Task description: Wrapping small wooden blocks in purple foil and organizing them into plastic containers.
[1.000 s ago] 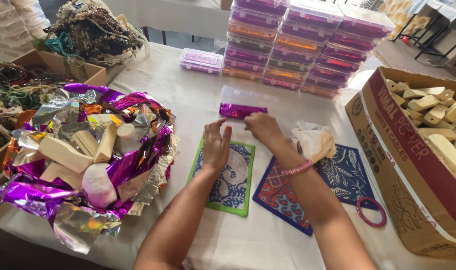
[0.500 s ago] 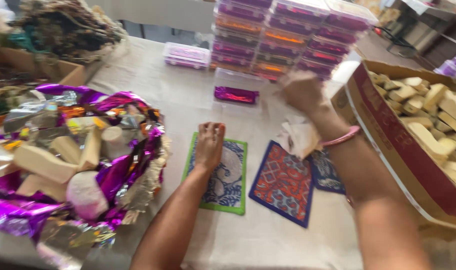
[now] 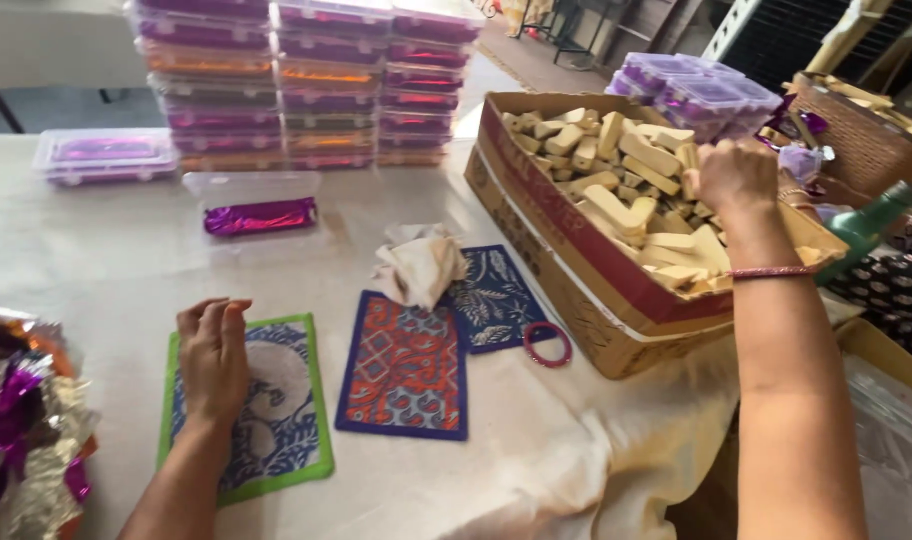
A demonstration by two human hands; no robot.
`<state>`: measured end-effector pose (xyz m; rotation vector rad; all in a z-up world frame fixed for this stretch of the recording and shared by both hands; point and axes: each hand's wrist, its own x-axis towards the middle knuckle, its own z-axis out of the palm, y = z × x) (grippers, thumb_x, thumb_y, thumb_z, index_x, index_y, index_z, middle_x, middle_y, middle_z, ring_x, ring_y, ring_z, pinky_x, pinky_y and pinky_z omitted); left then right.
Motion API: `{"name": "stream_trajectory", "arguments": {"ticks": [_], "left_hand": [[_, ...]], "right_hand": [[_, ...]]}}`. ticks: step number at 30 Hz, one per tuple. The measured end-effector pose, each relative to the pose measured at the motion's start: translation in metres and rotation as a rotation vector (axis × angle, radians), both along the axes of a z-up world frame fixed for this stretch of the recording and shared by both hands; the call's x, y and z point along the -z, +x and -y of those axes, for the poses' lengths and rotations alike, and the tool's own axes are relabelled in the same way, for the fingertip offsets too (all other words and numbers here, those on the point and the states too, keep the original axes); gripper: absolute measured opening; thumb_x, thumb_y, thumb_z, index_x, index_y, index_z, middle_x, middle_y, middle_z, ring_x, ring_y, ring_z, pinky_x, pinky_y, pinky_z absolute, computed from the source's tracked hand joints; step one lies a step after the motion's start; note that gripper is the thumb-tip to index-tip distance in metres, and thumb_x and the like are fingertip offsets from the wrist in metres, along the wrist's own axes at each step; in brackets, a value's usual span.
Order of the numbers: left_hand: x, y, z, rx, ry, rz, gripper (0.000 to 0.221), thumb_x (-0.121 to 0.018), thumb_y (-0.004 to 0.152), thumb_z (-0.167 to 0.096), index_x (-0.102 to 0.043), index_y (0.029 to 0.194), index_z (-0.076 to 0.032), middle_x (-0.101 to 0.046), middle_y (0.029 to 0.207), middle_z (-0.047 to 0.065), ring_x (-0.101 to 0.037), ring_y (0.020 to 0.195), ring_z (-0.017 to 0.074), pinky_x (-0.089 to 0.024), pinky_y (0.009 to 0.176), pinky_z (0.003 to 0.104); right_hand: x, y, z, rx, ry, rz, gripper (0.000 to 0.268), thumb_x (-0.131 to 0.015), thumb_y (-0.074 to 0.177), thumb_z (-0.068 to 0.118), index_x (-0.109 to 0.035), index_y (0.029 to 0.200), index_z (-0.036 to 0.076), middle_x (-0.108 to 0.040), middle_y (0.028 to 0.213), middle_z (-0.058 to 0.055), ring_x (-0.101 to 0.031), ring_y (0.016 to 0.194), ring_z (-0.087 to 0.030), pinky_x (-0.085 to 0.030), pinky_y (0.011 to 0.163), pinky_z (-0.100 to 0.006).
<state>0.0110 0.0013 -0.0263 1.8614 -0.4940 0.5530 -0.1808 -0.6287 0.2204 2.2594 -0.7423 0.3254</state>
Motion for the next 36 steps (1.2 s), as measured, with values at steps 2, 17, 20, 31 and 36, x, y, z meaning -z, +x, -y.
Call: {"name": "stream_trajectory", "arguments": {"ticks": [2, 17, 20, 31, 36], "left_hand": [[-0.003, -0.005, 0.000, 0.010, 0.019, -0.014, 0.047, -0.043, 0.114, -0.044, -0.072, 0.123, -0.009, -0.056, 0.129, 0.018, -0.055, 0.122, 0.0341, -0.047, 0.100, 0.044], [-0.009, -0.006, 0.003, 0.046, 0.015, -0.220, 0.053, -0.039, 0.113, -0.046, -0.071, 0.123, -0.005, -0.050, 0.131, 0.015, -0.068, 0.107, 0.0279, -0.057, 0.090, 0.039], [-0.007, -0.006, 0.004, 0.044, 0.055, -0.262, 0.054, -0.038, 0.112, -0.047, -0.071, 0.123, -0.006, -0.050, 0.131, 0.015, -0.068, 0.108, 0.0281, -0.058, 0.089, 0.039], [-0.005, -0.007, 0.002, 0.052, 0.111, -0.140, 0.052, -0.041, 0.111, -0.048, -0.073, 0.121, -0.007, -0.055, 0.129, 0.015, -0.066, 0.106, 0.0266, -0.057, 0.089, 0.040], [-0.003, -0.007, 0.001, 0.038, 0.108, -0.128, 0.051, -0.043, 0.111, -0.047, -0.073, 0.120, -0.007, -0.056, 0.127, 0.015, -0.065, 0.106, 0.0261, -0.056, 0.089, 0.040]], "right_hand": [[0.006, -0.008, -0.001, 0.132, 0.102, -0.054, 0.044, -0.057, 0.107, 0.050, -0.070, 0.099, 0.010, -0.072, 0.086, -0.007, -0.071, 0.075, -0.021, -0.055, 0.067, -0.036], [0.100, 0.026, 0.075, 0.136, 1.036, -0.177, 0.099, -0.066, 0.075, 0.079, -0.051, 0.153, 0.021, -0.054, 0.151, -0.013, -0.054, 0.137, -0.032, -0.042, 0.114, -0.050], [0.080, 0.023, 0.048, 0.184, 0.952, -0.204, 0.108, -0.073, 0.072, 0.079, -0.041, 0.157, 0.022, -0.047, 0.153, -0.019, -0.049, 0.139, -0.036, -0.039, 0.116, -0.051], [0.063, 0.016, 0.005, 0.134, 1.127, 0.243, 0.065, -0.076, 0.084, 0.035, -0.059, 0.140, 0.009, -0.069, 0.109, -0.018, -0.070, 0.084, -0.029, -0.062, 0.072, -0.045], [0.084, 0.027, 0.019, 0.004, 1.260, 0.141, 0.055, -0.073, 0.085, 0.031, -0.061, 0.134, 0.008, -0.072, 0.104, -0.017, -0.070, 0.084, -0.026, -0.060, 0.074, -0.044]]}}
